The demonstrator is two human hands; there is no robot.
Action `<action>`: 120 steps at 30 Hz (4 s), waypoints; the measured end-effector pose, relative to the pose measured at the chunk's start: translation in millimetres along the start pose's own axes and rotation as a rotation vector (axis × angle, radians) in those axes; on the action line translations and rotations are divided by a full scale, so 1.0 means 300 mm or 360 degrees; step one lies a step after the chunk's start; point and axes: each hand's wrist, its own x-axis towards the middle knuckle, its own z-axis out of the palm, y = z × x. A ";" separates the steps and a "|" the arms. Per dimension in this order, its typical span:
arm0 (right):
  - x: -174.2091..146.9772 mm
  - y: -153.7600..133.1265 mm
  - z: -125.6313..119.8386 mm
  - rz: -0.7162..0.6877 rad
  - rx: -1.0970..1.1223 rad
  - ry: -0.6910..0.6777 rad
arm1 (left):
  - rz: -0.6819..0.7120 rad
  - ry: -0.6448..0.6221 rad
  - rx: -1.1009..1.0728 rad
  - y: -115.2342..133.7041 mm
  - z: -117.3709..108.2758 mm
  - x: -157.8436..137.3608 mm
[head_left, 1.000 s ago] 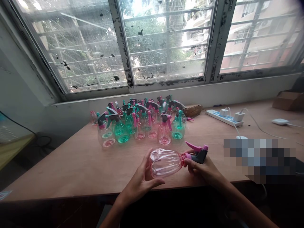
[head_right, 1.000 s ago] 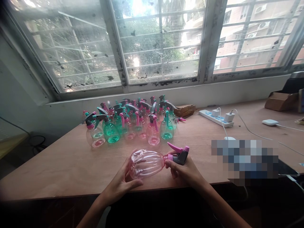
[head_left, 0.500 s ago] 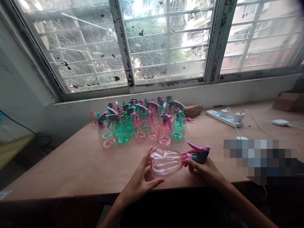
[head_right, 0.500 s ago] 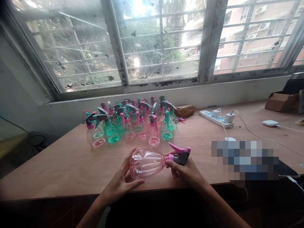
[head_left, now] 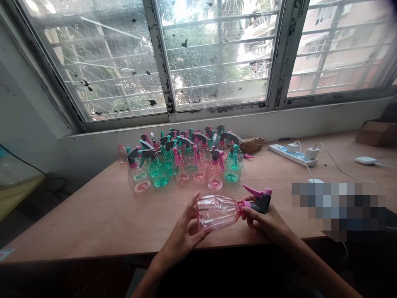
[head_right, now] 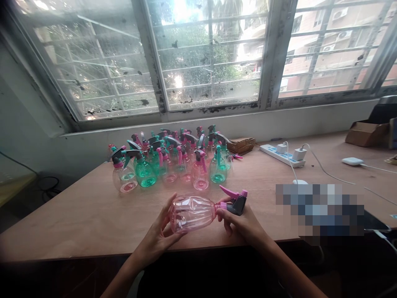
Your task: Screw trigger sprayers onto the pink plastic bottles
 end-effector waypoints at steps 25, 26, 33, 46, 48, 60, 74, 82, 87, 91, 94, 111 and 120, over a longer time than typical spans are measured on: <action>-0.003 -0.008 0.003 -0.0027 -0.0048 0.0035 | 0.0072 0.0146 0.0340 -0.009 0.003 0.006; -0.003 -0.010 0.004 -0.0024 -0.0057 0.0042 | 0.0050 0.0114 0.0276 -0.013 0.002 0.006; -0.005 -0.013 0.004 -0.0012 -0.0107 0.0039 | -0.0002 0.0026 0.0183 0.005 0.007 0.002; -0.003 -0.018 0.004 -0.0017 -0.0123 -0.0032 | -0.0128 -0.0096 -0.0062 0.006 0.005 -0.009; -0.004 -0.019 0.006 -0.0017 -0.0117 -0.0027 | -0.0123 -0.0091 -0.0026 0.006 0.004 -0.007; -0.006 -0.014 0.001 -0.0004 -0.0070 0.0000 | -0.0126 -0.0178 -0.0027 0.033 0.007 -0.006; 0.000 0.000 0.000 -0.0050 -0.0035 -0.0021 | -0.0088 -0.0133 0.0188 0.017 -0.009 -0.003; 0.003 0.014 -0.008 0.0034 -0.0011 0.0004 | -0.0042 -0.0134 0.0210 0.007 -0.005 -0.001; 0.001 0.014 -0.008 0.0021 0.0021 0.0006 | -0.0129 -0.0147 0.0057 0.024 -0.005 -0.003; 0.001 0.007 -0.003 0.0022 -0.0002 0.0014 | -0.0074 -0.0121 0.0079 0.009 -0.002 -0.004; 0.002 0.005 -0.001 0.0028 0.0010 0.0021 | -0.0024 -0.0058 0.0127 -0.002 0.001 -0.007; 0.002 -0.002 -0.003 0.0035 -0.0017 -0.0025 | -0.0058 -0.0078 -0.0013 -0.016 0.004 -0.006; 0.002 0.000 0.000 0.0049 -0.0015 -0.0003 | 0.0002 -0.0066 0.0062 -0.011 0.012 -0.004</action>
